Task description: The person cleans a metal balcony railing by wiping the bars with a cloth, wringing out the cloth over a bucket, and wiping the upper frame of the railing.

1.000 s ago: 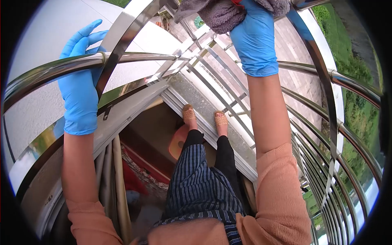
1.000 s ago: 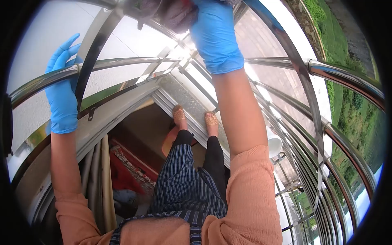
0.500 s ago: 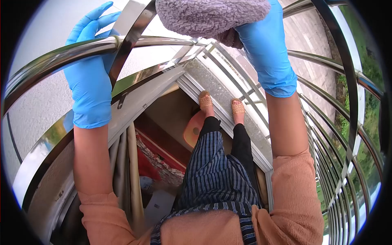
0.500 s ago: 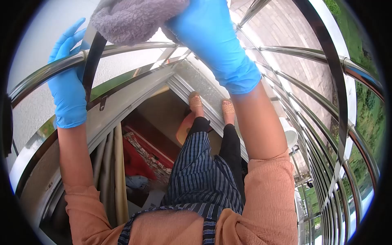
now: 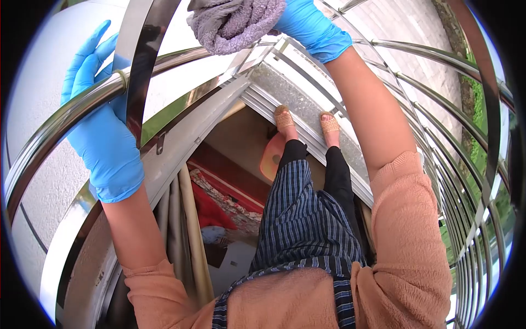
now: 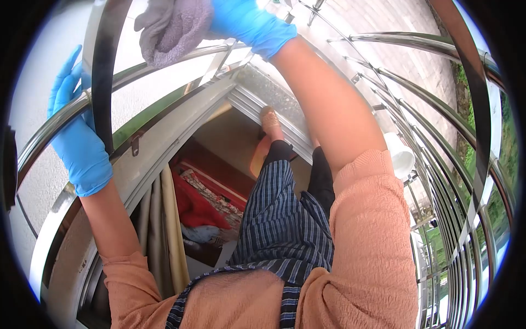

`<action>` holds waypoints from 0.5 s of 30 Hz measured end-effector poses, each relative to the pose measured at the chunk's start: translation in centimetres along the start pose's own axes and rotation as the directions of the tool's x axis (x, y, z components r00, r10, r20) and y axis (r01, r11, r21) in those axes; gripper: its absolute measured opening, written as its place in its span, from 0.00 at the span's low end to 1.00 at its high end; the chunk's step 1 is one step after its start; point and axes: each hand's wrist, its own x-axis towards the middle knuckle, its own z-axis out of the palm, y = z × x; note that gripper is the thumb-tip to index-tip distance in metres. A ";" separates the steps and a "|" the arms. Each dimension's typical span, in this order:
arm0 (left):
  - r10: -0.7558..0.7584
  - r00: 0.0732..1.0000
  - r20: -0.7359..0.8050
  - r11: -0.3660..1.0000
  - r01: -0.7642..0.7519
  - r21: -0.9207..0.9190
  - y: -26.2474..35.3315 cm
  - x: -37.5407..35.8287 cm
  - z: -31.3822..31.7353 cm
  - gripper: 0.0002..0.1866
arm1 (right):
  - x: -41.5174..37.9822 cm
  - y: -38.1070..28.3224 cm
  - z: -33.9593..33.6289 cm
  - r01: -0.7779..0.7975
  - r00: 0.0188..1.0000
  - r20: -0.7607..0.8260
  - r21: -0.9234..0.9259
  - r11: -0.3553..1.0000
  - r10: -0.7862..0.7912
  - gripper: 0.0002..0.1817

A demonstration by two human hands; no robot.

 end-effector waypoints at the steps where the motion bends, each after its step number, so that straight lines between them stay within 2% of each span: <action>1: -0.003 1.000 0.001 1.000 0.003 0.015 0.0 0.0 0.1 0.20 | -0.6 0.9 0.3 -0.118 0.992 0.003 0.315 0.942 0.123 0.20; 2: -0.001 1.000 0.005 1.000 0.001 0.017 0.0 0.1 0.0 0.20 | -1.3 2.1 0.6 -0.215 0.971 0.045 0.597 0.773 0.235 0.18; 3: 0.010 1.000 0.002 0.999 -0.010 0.049 0.0 0.2 -0.2 0.19 | -2.2 3.7 0.5 -0.212 0.971 0.042 0.599 0.772 0.234 0.18; 5: 0.055 0.998 -0.017 0.996 -0.053 0.076 -0.4 0.5 -0.5 0.18 | -3.9 7.2 0.1 -0.476 0.864 0.273 0.717 0.509 0.423 0.16; 6: 0.052 0.999 -0.015 0.995 -0.051 0.084 -0.5 0.6 -0.5 0.18 | -4.0 7.2 0.6 -0.476 0.863 0.272 0.722 0.503 0.425 0.16; 8: 0.041 0.999 -0.008 0.999 -0.041 0.012 -0.5 0.4 -0.5 0.17 | -4.2 6.3 1.7 -0.377 0.851 -0.064 0.616 0.691 0.521 0.18; 9: 0.042 0.999 -0.009 0.999 -0.041 0.013 -0.3 0.2 -0.5 0.17 | -3.9 5.6 1.1 -0.432 0.836 0.123 0.750 0.501 0.535 0.15; 10: 0.031 1.000 0.001 0.999 -0.031 0.042 -0.1 0.2 -0.4 0.17 | -3.9 5.7 0.6 -0.427 0.839 0.122 0.751 0.503 0.530 0.15; 11: 0.020 1.000 0.012 0.997 -0.021 0.071 0.1 0.1 -0.4 0.17 | -4.0 5.8 0.2 -0.567 0.768 -0.076 0.383 0.729 0.636 0.14; 12: 0.024 1.000 0.010 0.997 -0.024 0.074 0.0 0.1 -0.5 0.17 | -4.2 5.9 0.1 -0.673 0.715 -0.305 -0.056 0.737 0.629 0.13; 13: 0.051 0.999 -0.004 0.997 -0.051 0.062 -0.4 0.2 -0.7 0.17 | -4.8 8.0 1.4 -0.449 0.602 -0.394 0.552 0.703 0.694 0.09; 14: 0.078 0.997 -0.016 0.996 -0.077 0.055 -0.7 0.2 -0.9 0.17 | -5.5 9.5 1.8 -0.445 0.602 -0.390 0.560 0.698 0.697 0.09; 15: 0.081 0.997 -0.017 0.995 -0.080 0.064 -0.7 0.0 -0.8 0.17 | -6.1 10.5 1.7 -0.553 0.683 -0.387 0.279 0.785 0.619 0.08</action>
